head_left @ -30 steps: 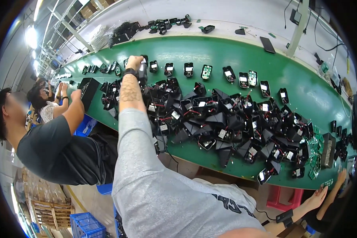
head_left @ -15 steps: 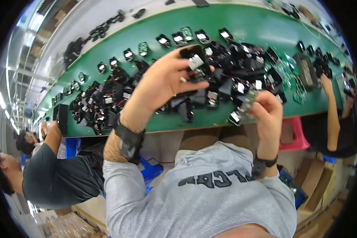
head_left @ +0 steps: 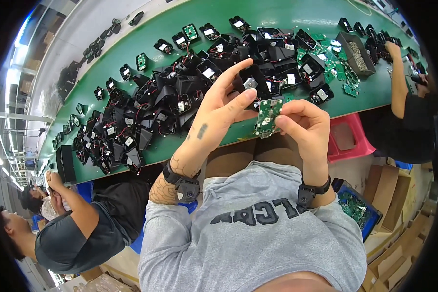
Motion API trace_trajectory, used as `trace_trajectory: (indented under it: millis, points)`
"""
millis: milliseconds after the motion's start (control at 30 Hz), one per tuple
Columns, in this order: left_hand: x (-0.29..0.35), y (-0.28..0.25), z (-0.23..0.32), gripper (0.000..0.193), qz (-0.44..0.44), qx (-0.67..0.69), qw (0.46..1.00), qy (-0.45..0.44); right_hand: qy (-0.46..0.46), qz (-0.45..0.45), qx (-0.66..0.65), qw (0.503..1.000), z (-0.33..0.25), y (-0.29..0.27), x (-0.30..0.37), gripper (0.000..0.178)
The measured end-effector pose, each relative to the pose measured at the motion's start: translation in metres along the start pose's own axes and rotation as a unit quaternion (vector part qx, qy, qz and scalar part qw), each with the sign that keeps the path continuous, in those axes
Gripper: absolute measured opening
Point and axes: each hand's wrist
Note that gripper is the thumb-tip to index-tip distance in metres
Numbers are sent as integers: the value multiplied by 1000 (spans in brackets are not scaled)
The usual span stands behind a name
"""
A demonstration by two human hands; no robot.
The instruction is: The person assembles electronic devices by hand, picking up a black plastic housing and a green circuit board from the table. They fit the circuit board into the housing, press the components together, and place the assembled unit back onto the green work surface.
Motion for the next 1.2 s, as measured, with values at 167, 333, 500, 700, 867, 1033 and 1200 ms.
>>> trace_trajectory:
  millis: [167,333,500,700,867,1033,1200]
  points:
    - [-1,-1,-2,55,-4,-1,1000,-8,9,18,30,999,3,-2,-9,13]
    - [-2,-3,-8,55,-2,0,1000,-4,17,40,28,999,4,-2,-15,11]
    - [-1,-6,-9,55,0,-10,1000,7,22,7,17,1000,1,-1,-9,12]
    - [0,-5,0,52,20,-40,999,2,-16,19,7,1000,6,-11,-4,12]
    - [2,-4,-4,56,7,-17,1000,7,-23,12,51,998,2,-2,-7,12]
    - [2,-6,-9,56,-2,-12,1000,16,27,-1,54,998,0,-3,-10,14]
    - [3,-6,-11,56,-7,-12,1000,21,23,-5,41,999,3,1,-13,13]
Point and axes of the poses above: each hand's wrist, its own x-axis away from the middle knuckle, its own y-axis out of the palm, z = x × y, and after that the axes turned 12 degrees about y, right-handed
